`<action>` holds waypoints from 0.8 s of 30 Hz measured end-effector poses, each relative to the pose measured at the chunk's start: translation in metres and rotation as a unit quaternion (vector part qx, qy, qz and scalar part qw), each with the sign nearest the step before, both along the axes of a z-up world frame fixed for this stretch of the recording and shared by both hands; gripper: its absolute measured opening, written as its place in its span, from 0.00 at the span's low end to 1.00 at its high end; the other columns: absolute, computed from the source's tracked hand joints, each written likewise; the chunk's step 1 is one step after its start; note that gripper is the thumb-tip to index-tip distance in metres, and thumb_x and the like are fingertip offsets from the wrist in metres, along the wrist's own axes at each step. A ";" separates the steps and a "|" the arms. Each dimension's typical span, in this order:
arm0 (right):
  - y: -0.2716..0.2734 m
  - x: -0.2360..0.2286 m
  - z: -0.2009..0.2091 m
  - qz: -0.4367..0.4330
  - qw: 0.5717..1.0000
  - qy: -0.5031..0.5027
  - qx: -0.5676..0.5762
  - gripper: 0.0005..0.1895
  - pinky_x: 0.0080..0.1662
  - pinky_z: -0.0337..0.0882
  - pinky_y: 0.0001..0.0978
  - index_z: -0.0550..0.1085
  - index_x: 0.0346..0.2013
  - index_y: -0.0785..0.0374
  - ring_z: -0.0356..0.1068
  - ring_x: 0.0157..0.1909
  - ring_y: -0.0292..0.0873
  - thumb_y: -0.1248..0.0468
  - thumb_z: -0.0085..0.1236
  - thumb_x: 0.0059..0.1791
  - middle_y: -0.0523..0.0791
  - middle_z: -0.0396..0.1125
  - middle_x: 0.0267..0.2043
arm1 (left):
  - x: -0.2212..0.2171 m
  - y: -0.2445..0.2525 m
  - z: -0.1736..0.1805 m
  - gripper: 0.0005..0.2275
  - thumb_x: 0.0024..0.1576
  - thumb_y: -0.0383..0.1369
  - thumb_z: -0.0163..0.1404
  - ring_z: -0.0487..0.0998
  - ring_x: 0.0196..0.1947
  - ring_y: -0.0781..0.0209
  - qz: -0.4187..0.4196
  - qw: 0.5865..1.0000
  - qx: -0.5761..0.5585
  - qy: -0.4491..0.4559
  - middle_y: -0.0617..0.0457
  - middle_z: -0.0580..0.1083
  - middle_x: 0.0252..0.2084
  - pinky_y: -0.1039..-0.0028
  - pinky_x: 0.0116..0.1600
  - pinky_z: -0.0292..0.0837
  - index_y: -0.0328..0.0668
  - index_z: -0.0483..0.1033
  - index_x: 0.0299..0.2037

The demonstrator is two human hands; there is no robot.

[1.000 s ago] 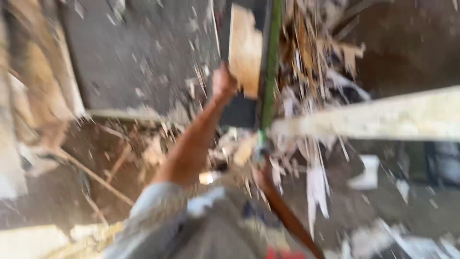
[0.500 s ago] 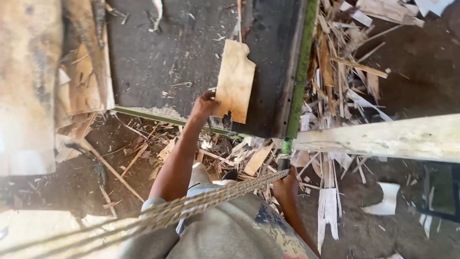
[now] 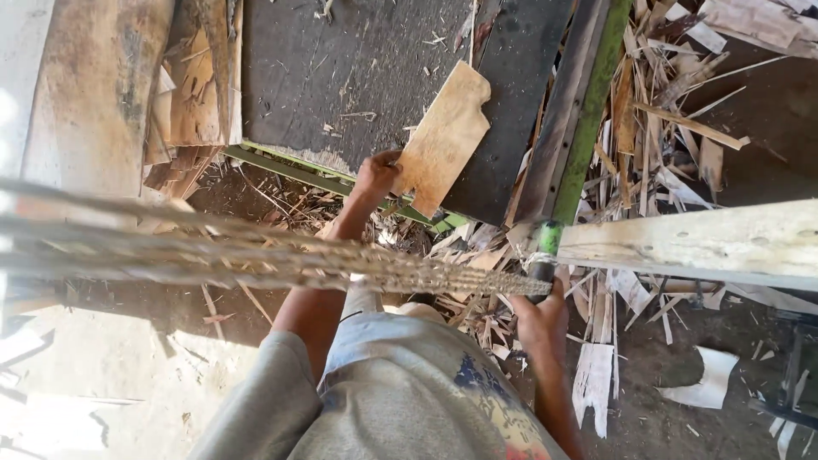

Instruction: Using a large manual blade/lever to trim and strip thin wood veneer sheets into uniform strips.

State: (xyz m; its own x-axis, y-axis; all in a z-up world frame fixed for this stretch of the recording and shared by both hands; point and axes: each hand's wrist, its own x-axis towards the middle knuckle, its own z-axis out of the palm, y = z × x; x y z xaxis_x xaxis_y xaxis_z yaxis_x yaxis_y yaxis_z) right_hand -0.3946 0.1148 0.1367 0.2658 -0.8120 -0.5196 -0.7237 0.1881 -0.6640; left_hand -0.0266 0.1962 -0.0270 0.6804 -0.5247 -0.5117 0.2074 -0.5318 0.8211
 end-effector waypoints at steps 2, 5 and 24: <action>0.001 -0.003 0.009 0.012 1.000 -0.002 -0.015 0.30 0.27 0.71 0.41 0.66 0.58 0.67 0.68 0.25 0.44 0.61 0.61 0.43 0.49 0.69 0.33 | 0.007 0.008 -0.050 0.18 0.58 0.28 0.52 0.78 0.38 0.63 0.010 0.999 -0.050 -0.003 0.52 0.82 0.50 0.72 0.40 0.77 0.47 0.78 0.59; -0.001 -0.006 0.019 0.045 0.996 -0.033 -0.075 0.29 0.31 0.70 0.37 0.68 0.55 0.69 0.69 0.29 0.42 0.60 0.63 0.42 0.47 0.70 0.34 | 0.021 0.009 -0.107 0.15 0.60 0.28 0.55 0.81 0.41 0.69 0.006 0.985 -0.145 -0.090 0.49 0.83 0.48 0.77 0.42 0.79 0.41 0.79 0.58; 0.001 0.000 0.028 0.016 0.998 0.053 -0.029 0.32 0.27 0.68 0.34 0.67 0.60 0.61 0.64 0.26 0.40 0.62 0.58 0.41 0.47 0.68 0.32 | 0.065 -0.005 -0.032 0.19 0.60 0.30 0.56 0.81 0.37 0.60 0.187 0.916 -0.276 0.224 0.51 0.77 0.44 0.69 0.37 0.80 0.40 0.68 0.61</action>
State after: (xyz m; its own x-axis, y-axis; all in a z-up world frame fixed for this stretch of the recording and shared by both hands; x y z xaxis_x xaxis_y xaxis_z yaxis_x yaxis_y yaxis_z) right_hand -0.3945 0.1163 0.1648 0.2374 -0.8338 -0.4983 -0.7952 0.1277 -0.5927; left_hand 0.0384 0.1917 -0.0587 0.6521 -0.5605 -0.5105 0.6718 0.1152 0.7317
